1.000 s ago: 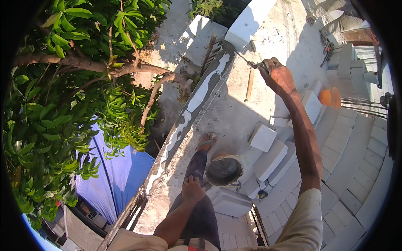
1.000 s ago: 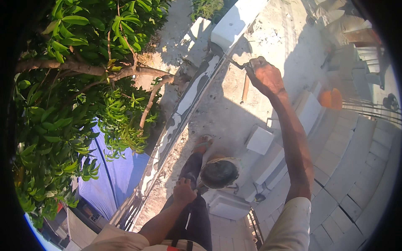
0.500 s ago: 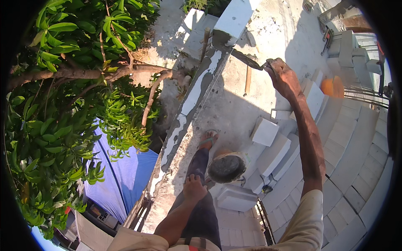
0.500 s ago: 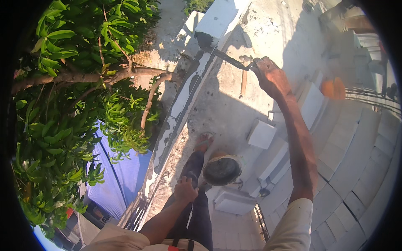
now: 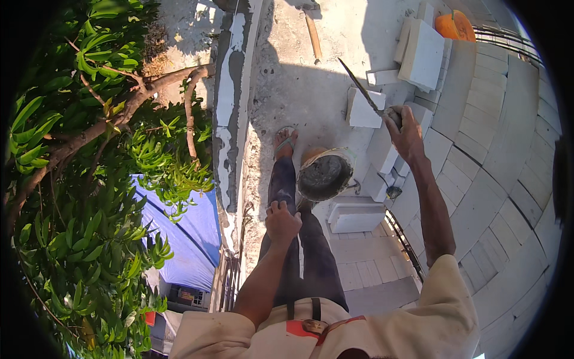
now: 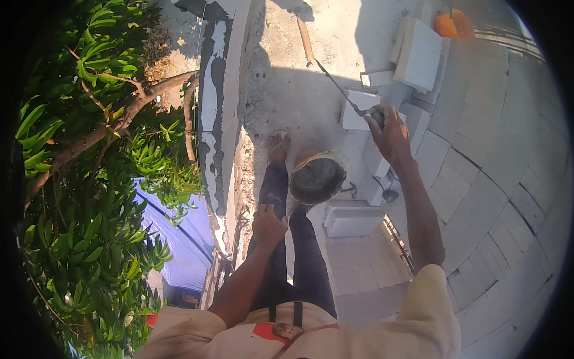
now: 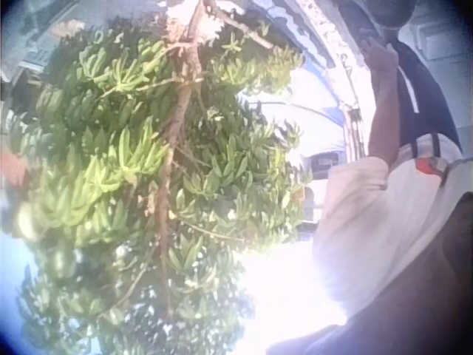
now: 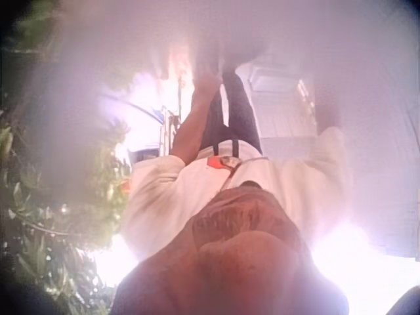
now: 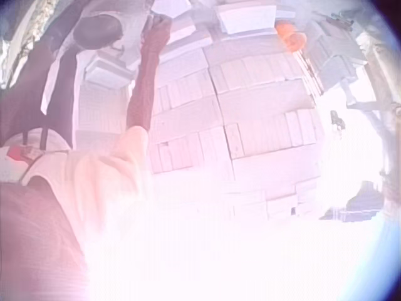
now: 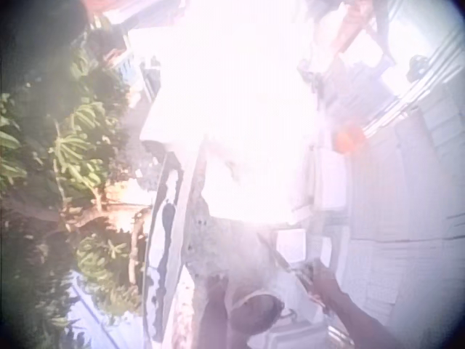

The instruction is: The person applies mortar to a wall using a trowel, places white rectangular tiles onto the mortar, and taps them into place with a hammer. The person also uses a tape measure to check dimensions and retrieves additional tiles from a nearby stack.

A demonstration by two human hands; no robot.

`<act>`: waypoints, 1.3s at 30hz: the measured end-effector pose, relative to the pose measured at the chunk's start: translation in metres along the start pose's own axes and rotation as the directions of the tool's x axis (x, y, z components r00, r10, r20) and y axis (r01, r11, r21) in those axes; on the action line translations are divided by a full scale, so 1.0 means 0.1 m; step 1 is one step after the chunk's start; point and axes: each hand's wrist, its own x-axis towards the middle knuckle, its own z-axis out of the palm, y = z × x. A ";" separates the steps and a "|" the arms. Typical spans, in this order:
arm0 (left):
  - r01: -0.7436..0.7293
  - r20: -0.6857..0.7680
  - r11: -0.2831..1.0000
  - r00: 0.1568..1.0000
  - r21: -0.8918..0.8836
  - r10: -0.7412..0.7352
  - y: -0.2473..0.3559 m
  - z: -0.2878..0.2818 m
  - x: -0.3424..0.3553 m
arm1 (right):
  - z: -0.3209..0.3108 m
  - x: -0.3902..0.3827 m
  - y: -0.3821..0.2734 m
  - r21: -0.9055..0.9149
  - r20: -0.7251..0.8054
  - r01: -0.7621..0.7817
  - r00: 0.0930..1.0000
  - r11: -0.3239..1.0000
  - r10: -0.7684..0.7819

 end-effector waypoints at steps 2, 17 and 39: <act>-0.009 -0.011 1.000 1.000 0.024 0.009 0.01 0.05 -0.01 | 0.56 -0.71 0.27 0.008 0.348 -0.574 0.769 0.819 0.536; -0.416 0.128 0.872 0.909 0.260 0.396 0.16 0.18 -0.10 | 2.62 -4.31 1.05 0.330 0.410 -0.624 0.771 0.709 0.488; -0.942 -0.092 0.323 0.331 -0.090 0.939 3.61 -0.59 -1.78 | -2.64 -8.15 1.98 0.435 -0.686 0.022 -0.639 0.900 0.348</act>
